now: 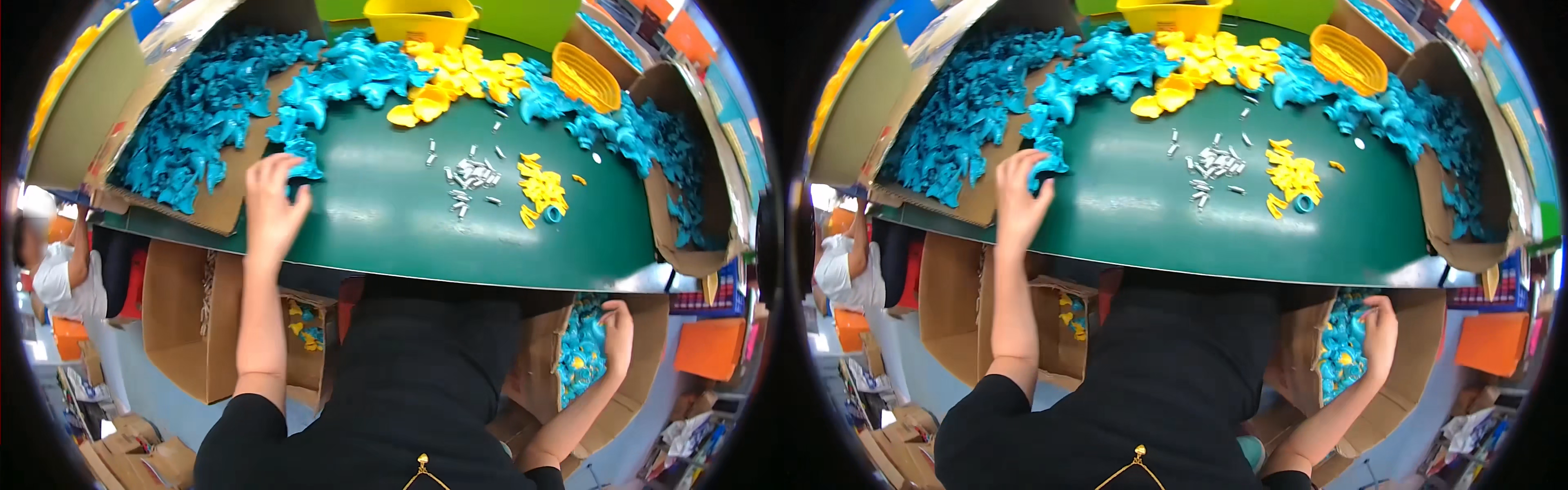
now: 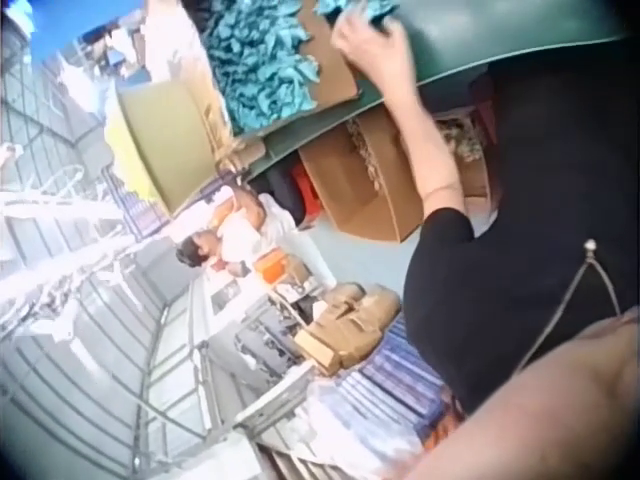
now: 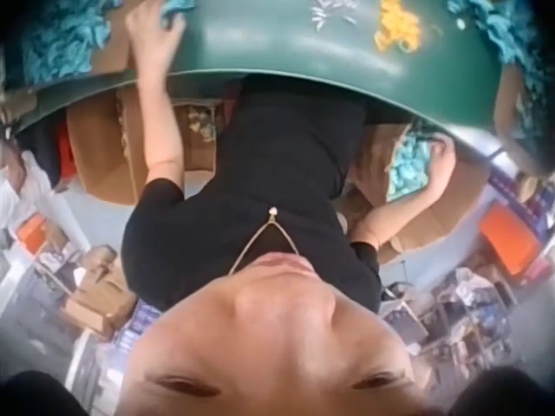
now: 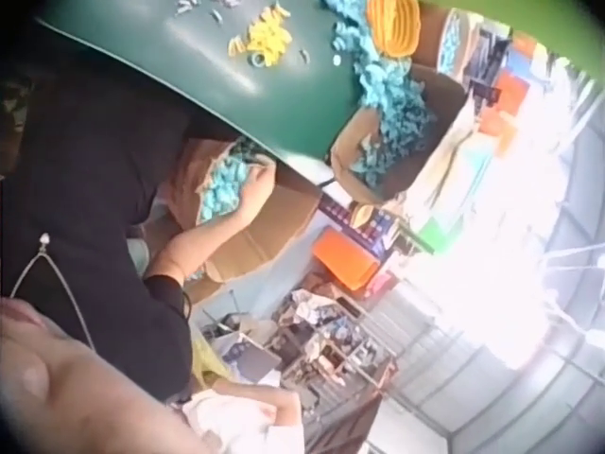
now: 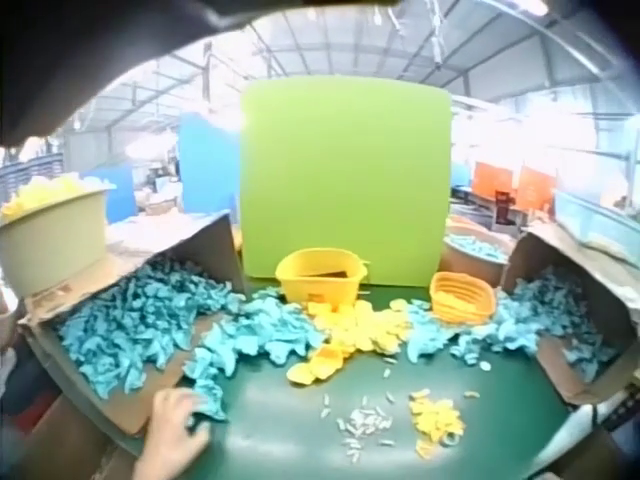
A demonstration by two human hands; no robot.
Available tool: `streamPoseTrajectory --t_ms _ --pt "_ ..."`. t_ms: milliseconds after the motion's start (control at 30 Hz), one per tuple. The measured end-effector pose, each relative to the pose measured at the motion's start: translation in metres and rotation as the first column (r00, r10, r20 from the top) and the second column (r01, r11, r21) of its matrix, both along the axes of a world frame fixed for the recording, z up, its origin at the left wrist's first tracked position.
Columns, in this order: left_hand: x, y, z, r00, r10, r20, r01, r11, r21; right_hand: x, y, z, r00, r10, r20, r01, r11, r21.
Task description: Assembling plastic toy components into finished products on a workbench.
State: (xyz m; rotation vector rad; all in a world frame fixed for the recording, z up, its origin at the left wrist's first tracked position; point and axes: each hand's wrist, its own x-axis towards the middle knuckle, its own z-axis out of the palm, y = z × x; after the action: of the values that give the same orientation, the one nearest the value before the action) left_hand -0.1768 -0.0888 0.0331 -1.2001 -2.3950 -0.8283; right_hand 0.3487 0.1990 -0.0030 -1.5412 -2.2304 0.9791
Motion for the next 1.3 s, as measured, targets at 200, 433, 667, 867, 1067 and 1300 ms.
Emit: streamPoseTrajectory --t_ms 200,433,667,867,1067,1300 --pt "-0.036 0.005 -0.026 0.998 0.054 -0.036 -0.053 0.998 0.035 -0.056 -0.02 0.024 0.981 0.041 0.192 -0.124 0.888 0.442" --pt "0.073 0.061 -0.019 0.956 -0.26 -0.139 0.287 0.928 0.236 -0.261 -0.043 0.008 0.947 0.309 -0.089 -0.213 0.81 0.547" --pt "0.151 0.066 -0.039 0.757 -0.65 -0.074 0.653 0.757 0.026 -0.225 -0.065 0.012 0.917 0.28 -0.283 -0.184 0.928 0.323" --pt "0.145 0.061 -0.062 0.72 -0.672 -0.176 0.689 0.722 0.059 -0.206 -0.085 0.007 0.721 -0.009 -0.692 -0.37 0.84 -0.397" --pt "0.147 0.06 -0.067 0.717 -0.662 -0.219 0.688 0.723 0.069 -0.199 -0.097 0.009 0.73 -0.015 -0.683 -0.384 0.817 -0.429" --pt "0.147 0.061 -0.071 0.719 -0.655 -0.232 0.686 0.722 0.085 -0.201 -0.112 0.011 0.785 0.052 -0.617 -0.32 0.887 -0.333"
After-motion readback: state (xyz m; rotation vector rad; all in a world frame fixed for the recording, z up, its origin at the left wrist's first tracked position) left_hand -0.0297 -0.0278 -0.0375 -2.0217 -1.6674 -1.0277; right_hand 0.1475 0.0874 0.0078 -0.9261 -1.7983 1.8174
